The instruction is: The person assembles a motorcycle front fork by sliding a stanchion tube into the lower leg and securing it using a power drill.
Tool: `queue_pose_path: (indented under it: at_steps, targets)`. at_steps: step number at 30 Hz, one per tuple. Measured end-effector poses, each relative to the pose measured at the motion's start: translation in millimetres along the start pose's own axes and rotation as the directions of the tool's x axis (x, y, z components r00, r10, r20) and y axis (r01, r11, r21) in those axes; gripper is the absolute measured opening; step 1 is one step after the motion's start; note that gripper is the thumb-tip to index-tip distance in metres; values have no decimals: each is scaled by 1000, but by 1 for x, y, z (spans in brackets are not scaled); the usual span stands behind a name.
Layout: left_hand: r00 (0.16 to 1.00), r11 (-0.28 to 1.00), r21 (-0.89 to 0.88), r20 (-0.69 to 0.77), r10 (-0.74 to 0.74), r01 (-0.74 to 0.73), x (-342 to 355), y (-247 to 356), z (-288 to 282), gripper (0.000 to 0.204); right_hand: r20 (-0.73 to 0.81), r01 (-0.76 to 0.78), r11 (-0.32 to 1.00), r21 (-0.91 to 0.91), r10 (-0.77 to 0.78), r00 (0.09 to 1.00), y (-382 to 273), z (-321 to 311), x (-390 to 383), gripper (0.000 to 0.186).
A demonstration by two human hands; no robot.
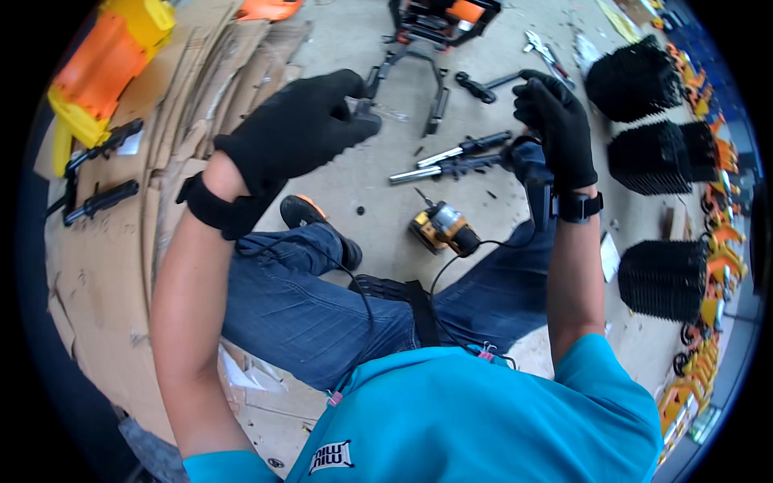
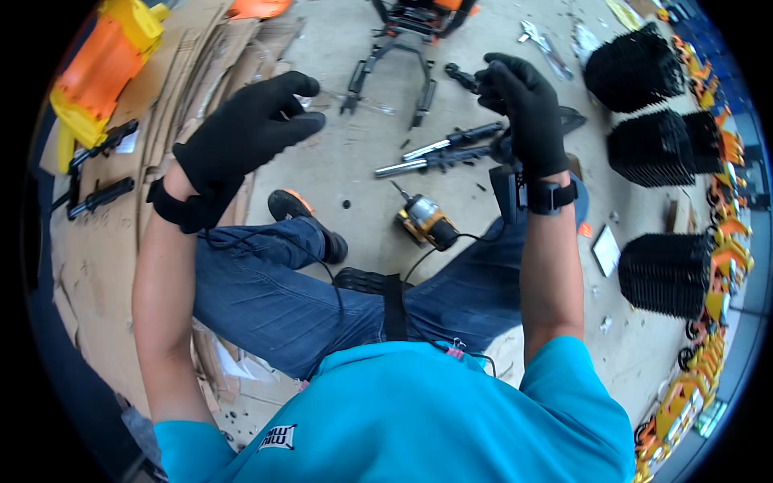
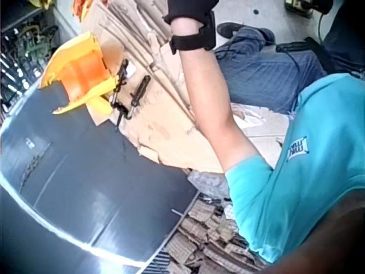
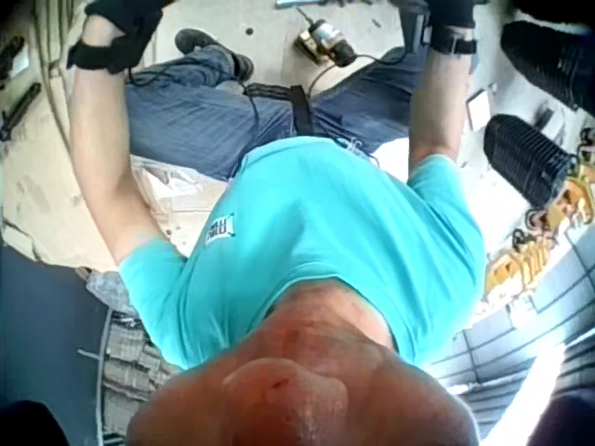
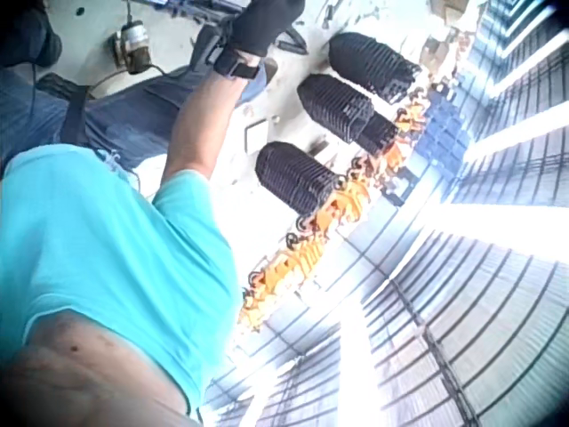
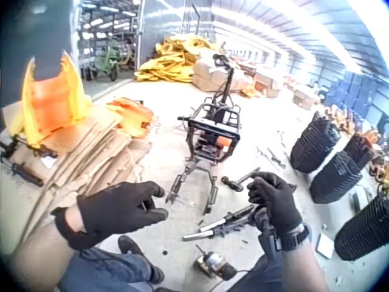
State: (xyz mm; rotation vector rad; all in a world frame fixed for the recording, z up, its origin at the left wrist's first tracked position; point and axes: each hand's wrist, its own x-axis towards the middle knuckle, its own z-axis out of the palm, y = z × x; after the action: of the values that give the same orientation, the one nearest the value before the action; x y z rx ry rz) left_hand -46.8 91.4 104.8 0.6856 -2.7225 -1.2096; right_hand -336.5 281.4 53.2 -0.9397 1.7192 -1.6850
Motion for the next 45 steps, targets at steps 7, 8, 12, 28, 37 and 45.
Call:
queue_pose_path:
  at_steps: [7, 8, 12, 28, 37, 45]
  targets:
    - [999, 972, -234, -33, -7, 0, 80, -77, 13, 38, 27, 392, 728, -563, -457, 889, -77, -77, -43, 30]
    - [999, 998, -54, -43, -31, 28, 97, -96, 19, 39, 144, 451, 487, -748, -544, 827, -94, -93, -53, 30]
    - [996, 943, 328, -89, -23, 51, 133, -133, 41, 46, 198, 379, 353, -856, -454, 869, -179, -91, -79, 38]
    - [1000, 964, 265, 26, 16, -22, 116, -61, 56, 43, -25, -395, 626, -672, 514, 857, 61, -137, 28, 28]
    - [993, 990, 111, -74, 91, -83, 114, -37, 51, 42, 126, 10, 239, -971, 474, 871, 204, -166, 24, 34]
    - [997, 996, 49, -35, -67, 69, 128, -25, 51, 43, 98, -19, 249, -968, 446, 890, 294, -115, 11, 35]
